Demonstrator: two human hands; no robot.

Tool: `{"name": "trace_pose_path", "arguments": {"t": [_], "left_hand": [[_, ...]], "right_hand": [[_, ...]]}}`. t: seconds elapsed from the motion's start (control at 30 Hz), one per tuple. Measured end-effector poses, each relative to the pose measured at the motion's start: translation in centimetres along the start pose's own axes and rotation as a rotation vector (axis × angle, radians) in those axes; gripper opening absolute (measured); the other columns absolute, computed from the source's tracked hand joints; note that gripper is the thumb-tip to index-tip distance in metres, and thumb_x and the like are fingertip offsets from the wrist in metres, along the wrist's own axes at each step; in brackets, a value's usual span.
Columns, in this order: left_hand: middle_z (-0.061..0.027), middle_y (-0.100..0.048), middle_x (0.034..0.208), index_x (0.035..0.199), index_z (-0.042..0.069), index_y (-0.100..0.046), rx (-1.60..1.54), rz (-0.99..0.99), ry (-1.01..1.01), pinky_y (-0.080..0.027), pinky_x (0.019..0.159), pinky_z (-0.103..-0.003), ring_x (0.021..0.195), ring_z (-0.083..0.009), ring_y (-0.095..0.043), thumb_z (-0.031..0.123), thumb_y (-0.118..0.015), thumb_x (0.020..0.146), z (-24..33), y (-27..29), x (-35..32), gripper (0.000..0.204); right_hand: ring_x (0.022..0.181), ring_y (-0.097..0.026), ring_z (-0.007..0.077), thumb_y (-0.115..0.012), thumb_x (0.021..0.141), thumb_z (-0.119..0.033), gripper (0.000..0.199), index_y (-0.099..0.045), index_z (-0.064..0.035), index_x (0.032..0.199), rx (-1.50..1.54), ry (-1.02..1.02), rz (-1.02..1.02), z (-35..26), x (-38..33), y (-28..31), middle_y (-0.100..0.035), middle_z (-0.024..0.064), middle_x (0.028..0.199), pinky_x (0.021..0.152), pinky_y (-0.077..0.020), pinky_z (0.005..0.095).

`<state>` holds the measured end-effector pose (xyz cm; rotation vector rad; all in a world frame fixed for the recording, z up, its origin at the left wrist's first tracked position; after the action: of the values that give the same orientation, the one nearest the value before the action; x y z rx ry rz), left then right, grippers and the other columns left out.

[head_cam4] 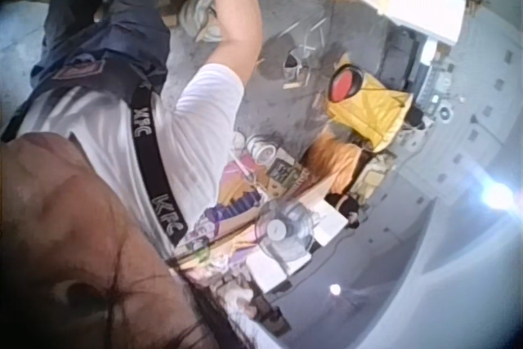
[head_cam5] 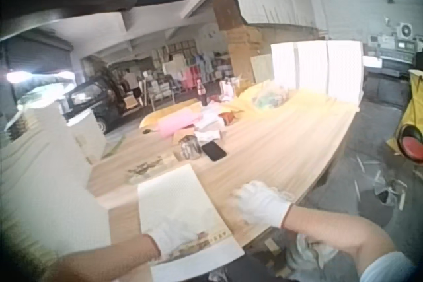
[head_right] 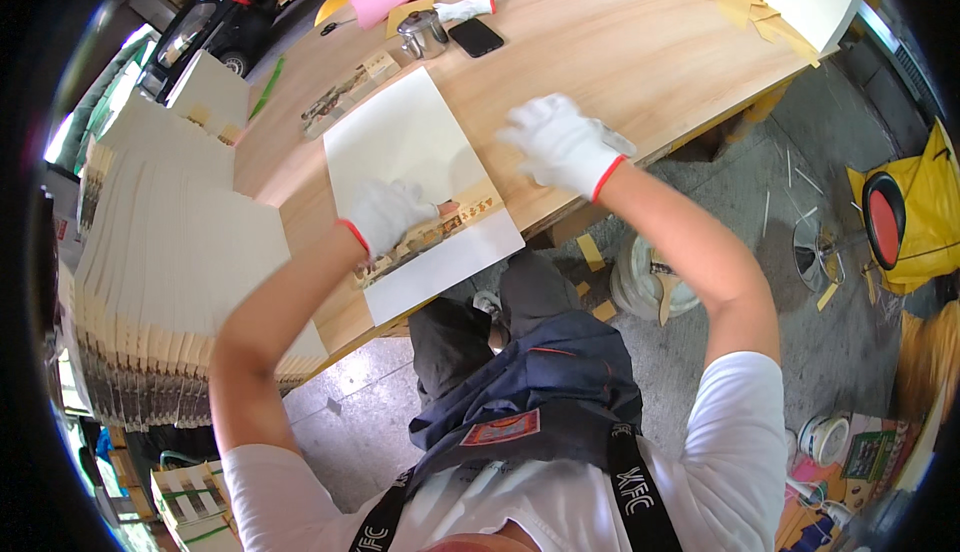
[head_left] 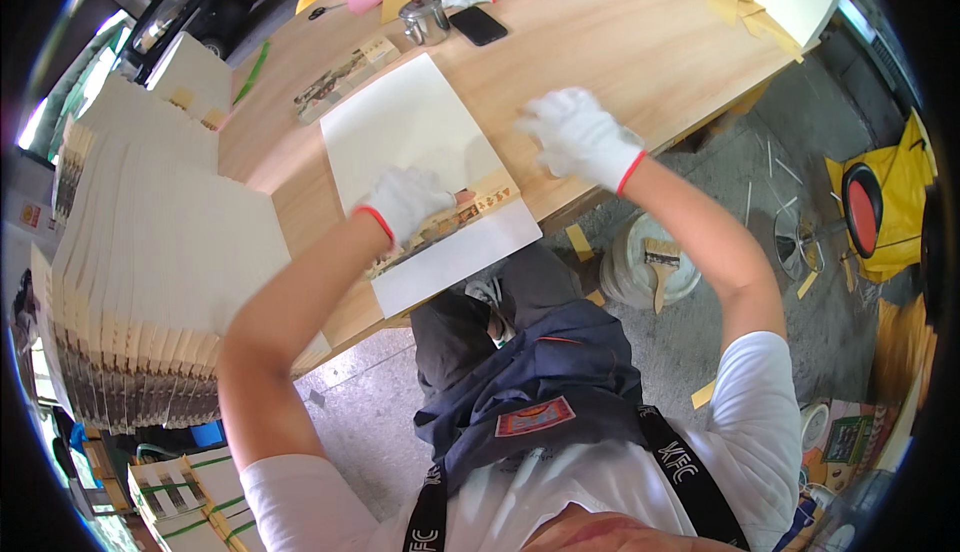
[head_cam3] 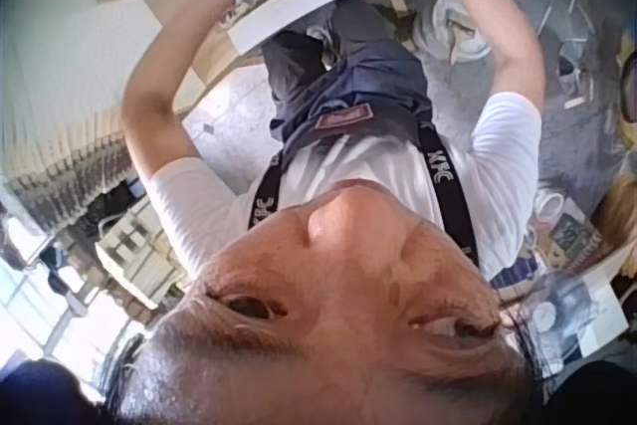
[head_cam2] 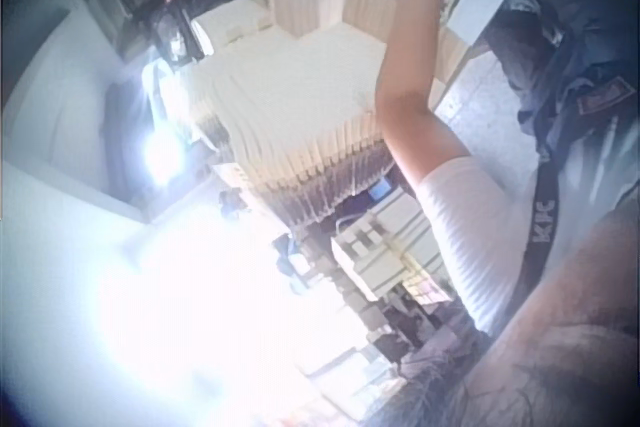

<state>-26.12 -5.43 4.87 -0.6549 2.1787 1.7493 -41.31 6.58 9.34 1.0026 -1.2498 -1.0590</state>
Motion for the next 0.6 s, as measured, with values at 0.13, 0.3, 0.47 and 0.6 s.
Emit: {"name": "trace_pose_path", "arguments": {"t": [0.13, 0.3, 0.47, 0.6], "left_hand": [[-0.0088, -0.057, 0.124, 0.129, 0.016, -0.057, -0.046, 0.581, 0.034, -0.046, 0.094, -0.044, 0.120, -0.0275, -0.055, 0.013, -0.057, 0.088, 6.0, 1.4, -4.7, 0.041], [-0.0192, -0.048, 0.139, 0.136, 0.003, -0.044, -2.675, 0.697, 0.340, -0.044, 0.105, -0.049, 0.128, -0.0351, -0.048, 0.020, -0.052, 0.098, 8.1, -9.8, -10.8, 0.043], [-0.0121, -0.051, 0.112, 0.115, 0.010, -0.048, -3.333, 0.990, 0.321, -0.045, 0.102, -0.052, 0.118, -0.0354, -0.050, 0.023, -0.057, 0.097, 5.7, -13.8, -10.2, 0.024], [-0.0110, -0.049, 0.106, 0.106, 0.009, -0.051, -3.355, 0.961, 0.338, -0.047, 0.095, -0.051, 0.102, -0.0305, -0.050, 0.013, -0.059, 0.094, 4.4, -13.8, -9.2, 0.016]], "right_hand": [[0.113, -0.056, 0.0243, -0.074, 0.079, -0.032, 0.051, -0.061, -0.0201, 0.126, 0.142, 0.193, 0.186, -7.4, 0.3, -2.4, -0.059, 0.0020, 0.121, 0.091, -0.0473, 0.0383], [0.123, -0.052, 0.0275, -0.072, 0.082, -0.018, 0.054, -0.056, -0.0168, 0.133, 0.320, 0.276, 0.055, -6.5, 0.3, -4.1, -0.053, 0.0013, 0.139, 0.100, -0.0466, 0.0404], [0.126, -0.050, 0.0294, -0.069, 0.082, -0.011, 0.065, -0.047, -0.0142, 0.143, 0.280, 0.353, -0.071, -5.9, -0.1, -3.7, -0.046, 0.0033, 0.146, 0.103, -0.0469, 0.0389], [0.126, -0.050, 0.0285, -0.067, 0.084, -0.009, 0.063, -0.047, -0.0142, 0.144, 0.321, 0.382, -0.003, -5.9, -0.3, -3.2, -0.045, 0.0040, 0.148, 0.105, -0.0455, 0.0381]]}}
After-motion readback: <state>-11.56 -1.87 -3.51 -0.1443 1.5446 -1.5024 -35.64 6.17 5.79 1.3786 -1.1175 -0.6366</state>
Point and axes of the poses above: each hand's wrist, its own x-axis towards the middle knuckle, its own y-axis out of the back of the hand, z = x × y, the point moved 9 cm from there along x, towards the middle knuckle
